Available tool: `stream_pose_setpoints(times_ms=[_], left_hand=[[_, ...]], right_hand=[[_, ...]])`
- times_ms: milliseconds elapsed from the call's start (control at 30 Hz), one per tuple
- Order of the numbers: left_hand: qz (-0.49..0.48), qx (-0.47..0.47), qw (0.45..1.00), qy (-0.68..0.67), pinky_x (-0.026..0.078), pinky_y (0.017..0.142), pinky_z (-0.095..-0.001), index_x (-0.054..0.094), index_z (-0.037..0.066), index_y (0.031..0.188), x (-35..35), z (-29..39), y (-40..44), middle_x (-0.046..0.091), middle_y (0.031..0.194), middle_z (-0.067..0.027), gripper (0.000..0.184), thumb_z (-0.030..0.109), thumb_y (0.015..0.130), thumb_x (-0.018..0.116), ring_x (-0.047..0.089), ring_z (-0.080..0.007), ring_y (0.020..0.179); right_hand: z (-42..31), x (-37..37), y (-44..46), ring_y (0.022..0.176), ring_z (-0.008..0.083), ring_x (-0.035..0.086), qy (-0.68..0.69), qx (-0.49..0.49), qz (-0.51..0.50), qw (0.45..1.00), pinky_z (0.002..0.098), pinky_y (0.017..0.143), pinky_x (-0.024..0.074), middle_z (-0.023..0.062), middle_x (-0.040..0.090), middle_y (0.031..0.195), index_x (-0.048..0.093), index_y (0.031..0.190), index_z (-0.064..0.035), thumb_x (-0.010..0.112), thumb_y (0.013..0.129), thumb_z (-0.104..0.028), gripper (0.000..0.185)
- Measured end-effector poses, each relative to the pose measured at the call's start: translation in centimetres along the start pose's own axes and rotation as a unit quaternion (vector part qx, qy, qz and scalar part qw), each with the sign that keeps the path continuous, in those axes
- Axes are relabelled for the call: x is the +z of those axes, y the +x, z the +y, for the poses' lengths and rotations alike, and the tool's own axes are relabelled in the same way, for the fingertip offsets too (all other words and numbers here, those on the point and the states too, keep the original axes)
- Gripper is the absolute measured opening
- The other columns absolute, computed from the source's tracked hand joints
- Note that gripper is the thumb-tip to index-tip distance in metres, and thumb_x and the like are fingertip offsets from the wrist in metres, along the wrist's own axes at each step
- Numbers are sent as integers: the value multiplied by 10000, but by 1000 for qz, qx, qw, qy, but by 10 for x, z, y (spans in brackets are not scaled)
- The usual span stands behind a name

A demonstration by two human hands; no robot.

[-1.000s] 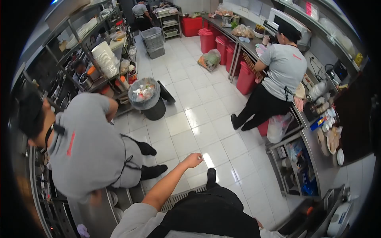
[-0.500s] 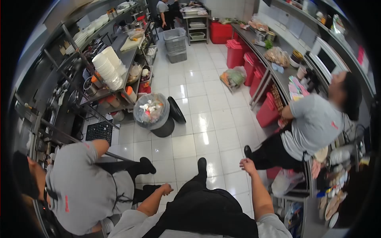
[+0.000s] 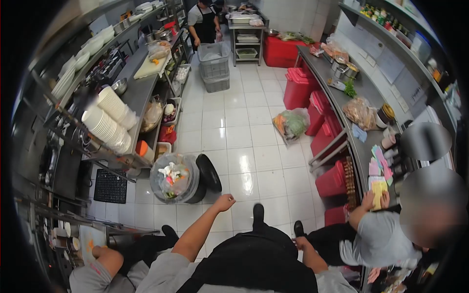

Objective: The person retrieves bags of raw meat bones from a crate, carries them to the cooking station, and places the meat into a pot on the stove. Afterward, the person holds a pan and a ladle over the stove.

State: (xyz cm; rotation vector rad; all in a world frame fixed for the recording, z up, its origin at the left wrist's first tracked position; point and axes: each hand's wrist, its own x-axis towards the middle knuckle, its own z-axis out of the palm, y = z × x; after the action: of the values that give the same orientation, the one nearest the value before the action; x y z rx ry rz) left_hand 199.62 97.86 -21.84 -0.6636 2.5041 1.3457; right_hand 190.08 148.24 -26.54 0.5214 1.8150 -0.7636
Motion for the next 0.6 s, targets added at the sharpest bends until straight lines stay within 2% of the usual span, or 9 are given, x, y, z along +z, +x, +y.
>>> stream_pose_setpoints(times_ms=[67,200,267,300,333,400,433,467,600], left_hand=[[10,10,999,-38,506,819,-438,675,10,931,-14,9,42,667,931,-226,346,334,818,625,634,-373,920],[-25,-76,994,74,508,800,-435,677,12,900,-43,-13,77,670,906,-223,316,312,822,613,639,-383,886],[11,-56,990,132,537,634,-373,659,-6,881,-46,-54,81,684,741,-138,304,291,818,653,685,-208,685],[-6,-116,990,77,530,698,-409,665,-9,840,-60,-56,79,679,807,-183,316,303,814,629,667,-292,747],[-30,-179,983,20,522,763,-445,671,-12,799,-68,-60,68,675,873,-227,334,315,810,605,650,-377,809],[-31,-298,950,-92,535,713,-421,670,15,862,-73,-88,55,672,802,-209,304,307,803,612,664,-323,812],[-115,-167,972,119,530,653,-417,667,26,835,-50,-142,59,651,717,-182,298,318,823,607,659,-302,724],[-138,-18,933,331,526,593,-413,663,38,808,-36,-179,63,630,631,-156,300,330,843,601,653,-281,637],[-203,-265,941,-52,490,506,-408,637,26,780,-56,-180,85,592,602,-106,339,344,888,587,615,-257,595]], right_hand=[[-39,-15,11,607,205,603,-109,-54,-72,990,348,449,407,160,668,852,661,998,18,592,872,-192,254],[-178,-40,47,723,219,652,-93,-82,-35,992,339,615,517,143,677,916,643,1027,-37,615,853,-214,250],[-273,-54,59,757,197,654,4,-46,-31,998,340,657,535,124,672,893,634,1001,-61,617,857,-231,223],[-296,-79,157,750,199,649,-255,-224,-120,933,345,643,534,115,667,894,613,1007,-58,614,864,-225,221],[-316,-104,254,743,201,643,-442,-429,-117,779,349,629,534,106,661,895,593,1013,-55,611,870,-219,219],[-431,-90,193,732,221,636,-59,-200,-57,976,359,614,531,109,654,922,570,1049,-40,598,877,-221,251],[-481,-84,166,739,209,638,-54,-233,-46,970,342,615,529,104,653,920,572,1046,-38,594,881,-223,250],[-533,-76,131,745,197,641,-50,-266,-35,962,324,615,527,99,652,917,574,1044,-35,590,884,-226,249],[-659,-46,117,766,180,647,-77,-336,-67,936,321,621,527,90,652,911,575,1052,-37,576,895,-220,241]])
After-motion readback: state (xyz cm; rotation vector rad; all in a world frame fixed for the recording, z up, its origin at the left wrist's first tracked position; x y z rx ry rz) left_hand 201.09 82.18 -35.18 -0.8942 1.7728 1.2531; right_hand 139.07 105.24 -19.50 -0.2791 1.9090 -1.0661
